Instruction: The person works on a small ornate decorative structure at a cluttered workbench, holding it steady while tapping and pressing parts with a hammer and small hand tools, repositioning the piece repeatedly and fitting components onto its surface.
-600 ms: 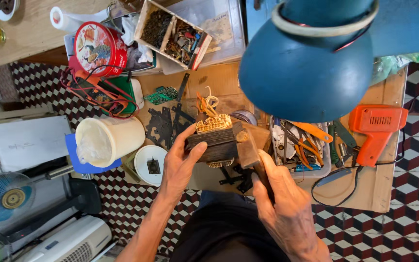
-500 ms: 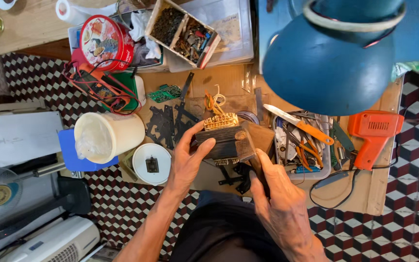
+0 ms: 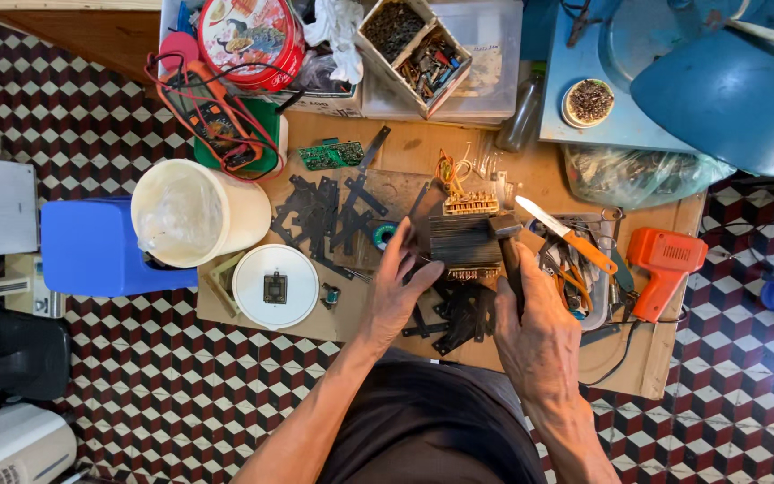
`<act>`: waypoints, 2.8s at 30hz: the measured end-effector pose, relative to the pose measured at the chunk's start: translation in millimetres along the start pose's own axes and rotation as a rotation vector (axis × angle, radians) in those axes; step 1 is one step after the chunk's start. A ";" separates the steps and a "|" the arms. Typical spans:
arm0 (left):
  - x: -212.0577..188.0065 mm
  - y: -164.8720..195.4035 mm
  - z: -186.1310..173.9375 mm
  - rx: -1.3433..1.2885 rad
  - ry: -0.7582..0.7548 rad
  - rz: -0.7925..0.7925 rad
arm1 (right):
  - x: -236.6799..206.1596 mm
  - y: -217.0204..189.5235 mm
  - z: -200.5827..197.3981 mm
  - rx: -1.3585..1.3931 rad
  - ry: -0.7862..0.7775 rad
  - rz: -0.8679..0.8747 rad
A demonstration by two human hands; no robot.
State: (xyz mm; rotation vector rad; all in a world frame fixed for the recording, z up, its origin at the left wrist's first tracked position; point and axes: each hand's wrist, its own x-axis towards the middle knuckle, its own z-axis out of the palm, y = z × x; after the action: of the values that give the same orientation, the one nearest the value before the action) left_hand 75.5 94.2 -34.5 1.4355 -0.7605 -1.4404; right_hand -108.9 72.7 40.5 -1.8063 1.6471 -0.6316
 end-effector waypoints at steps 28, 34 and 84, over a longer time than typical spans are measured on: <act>-20.3 9.8 -39.0 0.118 -0.259 0.184 | -23.8 -58.4 6.7 -0.186 0.128 0.277; -16.3 2.7 -88.4 -0.087 -0.041 -0.087 | -65.2 -97.8 52.5 -0.099 0.042 0.116; 67.1 -2.6 -150.4 1.041 0.181 0.152 | -136.8 -54.3 30.7 0.708 0.191 0.924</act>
State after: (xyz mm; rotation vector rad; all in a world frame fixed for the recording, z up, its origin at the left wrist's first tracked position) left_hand 229.6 61.5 -82.1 2.1557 -1.5813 -0.7551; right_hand -64.8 214.3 64.7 -0.4132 1.8188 -0.8001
